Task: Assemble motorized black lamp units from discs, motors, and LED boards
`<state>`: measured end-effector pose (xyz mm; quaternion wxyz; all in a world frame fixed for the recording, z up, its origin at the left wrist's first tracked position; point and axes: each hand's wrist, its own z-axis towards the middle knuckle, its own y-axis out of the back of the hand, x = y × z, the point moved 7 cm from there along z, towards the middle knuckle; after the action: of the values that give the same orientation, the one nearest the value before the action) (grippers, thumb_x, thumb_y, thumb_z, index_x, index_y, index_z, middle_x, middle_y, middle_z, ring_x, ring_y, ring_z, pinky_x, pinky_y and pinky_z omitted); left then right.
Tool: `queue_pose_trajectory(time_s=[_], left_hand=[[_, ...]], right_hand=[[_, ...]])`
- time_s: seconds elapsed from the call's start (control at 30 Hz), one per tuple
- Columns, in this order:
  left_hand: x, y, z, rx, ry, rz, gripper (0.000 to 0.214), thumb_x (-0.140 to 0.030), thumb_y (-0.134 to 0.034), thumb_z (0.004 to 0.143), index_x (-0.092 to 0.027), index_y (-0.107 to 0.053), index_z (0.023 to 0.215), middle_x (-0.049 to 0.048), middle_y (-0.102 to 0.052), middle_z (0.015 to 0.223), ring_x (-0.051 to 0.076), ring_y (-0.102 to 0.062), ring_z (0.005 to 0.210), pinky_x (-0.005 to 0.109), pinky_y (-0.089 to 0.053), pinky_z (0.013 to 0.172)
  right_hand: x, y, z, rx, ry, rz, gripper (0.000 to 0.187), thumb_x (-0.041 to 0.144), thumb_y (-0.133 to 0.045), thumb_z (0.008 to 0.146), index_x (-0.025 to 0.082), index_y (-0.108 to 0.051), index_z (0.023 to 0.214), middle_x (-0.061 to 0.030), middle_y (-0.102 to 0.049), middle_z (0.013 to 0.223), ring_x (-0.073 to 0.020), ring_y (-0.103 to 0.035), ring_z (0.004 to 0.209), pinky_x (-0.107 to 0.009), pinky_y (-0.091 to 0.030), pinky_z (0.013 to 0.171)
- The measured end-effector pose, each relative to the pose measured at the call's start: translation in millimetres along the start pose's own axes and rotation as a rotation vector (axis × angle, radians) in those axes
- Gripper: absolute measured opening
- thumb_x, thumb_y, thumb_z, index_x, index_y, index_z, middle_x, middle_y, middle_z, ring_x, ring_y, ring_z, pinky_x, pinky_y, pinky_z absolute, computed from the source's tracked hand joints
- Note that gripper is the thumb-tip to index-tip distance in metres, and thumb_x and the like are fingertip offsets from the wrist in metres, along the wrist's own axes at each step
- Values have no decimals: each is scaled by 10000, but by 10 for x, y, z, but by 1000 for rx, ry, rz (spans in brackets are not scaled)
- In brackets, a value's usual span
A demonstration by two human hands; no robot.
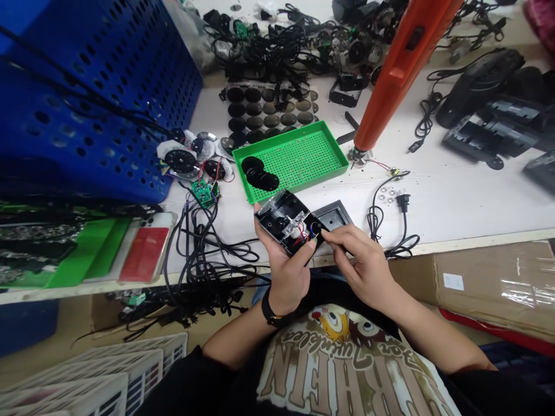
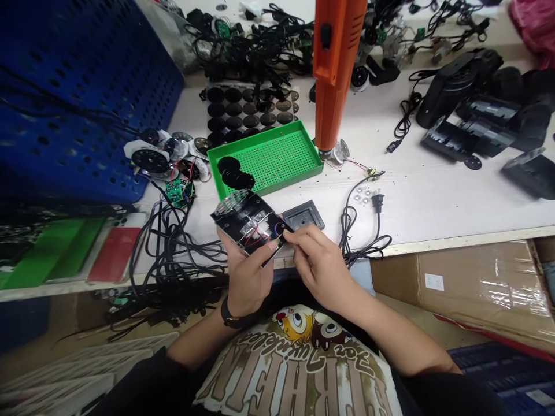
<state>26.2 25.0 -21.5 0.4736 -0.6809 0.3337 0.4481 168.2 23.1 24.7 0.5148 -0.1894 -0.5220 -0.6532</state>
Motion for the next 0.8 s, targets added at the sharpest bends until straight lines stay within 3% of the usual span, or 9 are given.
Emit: queue_pose_trajectory(time_s=[0.2,0.33,0.43,0.5,0.63,0.7,0.8], left_hand=[[21,-4,16,23,171,-154,1016,-148,-845,706,-432,-317,1526,20,-611,1361,221,-643,1138,384,-514,1058],[20,4,64,30,194,-203,1001,-66,-791,657,-411,-366,1495,-12,-647,1257,176,-647,1060,344,-515,998],[64,-5,91,75,242,-214,959,-71,-774,662,-383,-394,1485,-11,-684,1164,186,-677,998,370,-533,972],[96,-24,98,128,285,-240,958,-75,-779,663,-360,-399,1495,-4,-704,1119,211,-704,997,412,-542,988],[120,-55,91,212,332,-311,999,-55,-794,627,-318,-399,1507,19,-738,1096,264,-734,1041,492,-539,1026],[133,-61,77,234,357,-329,987,-64,-804,623,-308,-412,1495,23,-745,1087,271,-738,1038,504,-537,1024],[133,-58,61,238,349,-303,974,-98,-846,631,-310,-427,1485,15,-740,1080,265,-735,1045,495,-526,1040]], right_hand=[[-60,-27,-17,106,130,-127,362,57,-449,1023,185,-631,1309,-99,-672,1057,-181,-675,965,-322,-606,814],[-71,-32,-34,173,163,-280,389,87,-448,1025,219,-617,1350,-109,-681,1089,-220,-658,959,-364,-591,769],[-16,1,-13,161,149,-316,325,138,-509,1012,227,-650,1291,-128,-665,1136,-248,-641,975,-412,-579,782],[14,55,14,95,128,-224,247,165,-563,996,238,-682,1200,-128,-639,1174,-261,-634,1046,-448,-580,852],[-193,115,57,-26,-124,138,29,234,-702,949,247,-690,971,-85,-575,1254,-225,-632,1140,-446,-569,1006],[-368,56,45,-29,-305,371,206,293,-774,899,262,-643,1054,-78,-536,1382,-206,-645,1158,-421,-573,1034],[-506,-108,11,86,-479,618,501,352,-763,898,300,-508,1326,-107,-491,1539,-196,-662,1172,-400,-584,1027]])
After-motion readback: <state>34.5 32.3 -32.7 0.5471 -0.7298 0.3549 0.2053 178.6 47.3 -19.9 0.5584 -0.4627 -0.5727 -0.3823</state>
